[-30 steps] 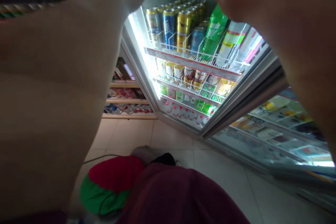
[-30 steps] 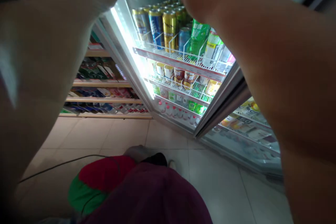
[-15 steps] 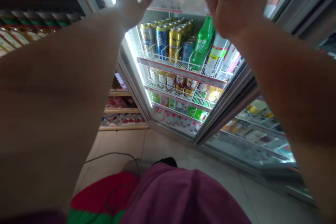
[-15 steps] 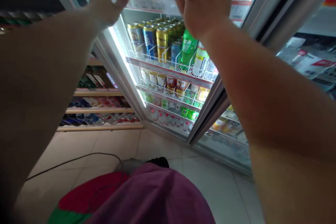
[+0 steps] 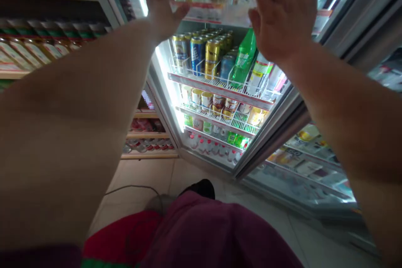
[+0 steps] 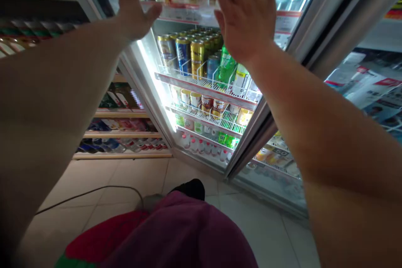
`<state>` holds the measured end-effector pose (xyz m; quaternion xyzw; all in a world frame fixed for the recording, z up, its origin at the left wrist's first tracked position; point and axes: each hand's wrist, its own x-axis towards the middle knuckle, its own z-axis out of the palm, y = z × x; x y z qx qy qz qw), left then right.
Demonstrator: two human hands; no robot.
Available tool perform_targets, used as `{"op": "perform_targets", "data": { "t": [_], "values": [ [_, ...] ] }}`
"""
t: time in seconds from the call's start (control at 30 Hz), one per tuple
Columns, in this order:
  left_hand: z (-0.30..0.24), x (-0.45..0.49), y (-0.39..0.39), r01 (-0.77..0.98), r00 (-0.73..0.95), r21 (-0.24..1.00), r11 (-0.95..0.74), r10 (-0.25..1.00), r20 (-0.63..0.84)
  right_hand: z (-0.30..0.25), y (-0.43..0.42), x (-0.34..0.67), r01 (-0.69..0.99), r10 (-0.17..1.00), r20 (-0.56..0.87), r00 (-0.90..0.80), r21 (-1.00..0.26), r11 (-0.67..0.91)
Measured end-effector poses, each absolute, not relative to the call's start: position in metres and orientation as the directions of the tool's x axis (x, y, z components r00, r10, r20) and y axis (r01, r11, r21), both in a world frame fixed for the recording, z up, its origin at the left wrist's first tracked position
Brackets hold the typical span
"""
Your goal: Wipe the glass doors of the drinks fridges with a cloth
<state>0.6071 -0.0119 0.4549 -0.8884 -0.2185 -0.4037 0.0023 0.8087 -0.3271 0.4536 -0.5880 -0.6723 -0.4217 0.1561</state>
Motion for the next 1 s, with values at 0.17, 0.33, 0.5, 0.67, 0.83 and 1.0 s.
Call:
{"op": "perform_targets", "data": {
  "t": [0.17,0.33,0.5,0.67,0.83,1.0],
  "values": [
    [0.453,0.607,-0.031,0.508,0.481,0.234,-0.829,0.498,0.721,0.420,-0.314,0.801,0.877,0.774,0.479,-0.414,0.436,0.200],
    [0.452,0.610,-0.027,0.470,0.483,0.216,-0.856,0.454,0.749,0.444,-0.316,0.803,0.914,0.684,0.658,-0.316,0.404,0.034],
    [0.430,0.606,-0.029,0.457,0.454,0.090,-0.885,0.319,0.832,0.411,-0.306,0.779,0.929,0.682,0.687,-0.249,0.368,-0.031],
    [0.368,0.592,-0.038,0.396,0.479,0.019,-0.918,0.224,0.849,0.353,-0.276,0.762,0.942,0.777,0.587,-0.228,0.335,0.024],
    [0.233,0.531,-0.048,0.215,0.766,0.005,-0.977,0.172,0.620,0.304,-0.252,0.760,0.938,0.653,0.725,-0.217,0.340,-0.066],
    [0.061,0.392,-0.062,0.572,0.808,0.375,-0.729,0.578,-0.110,0.219,-0.235,0.746,0.973,0.762,0.624,-0.176,0.227,0.038]
  ]
}}
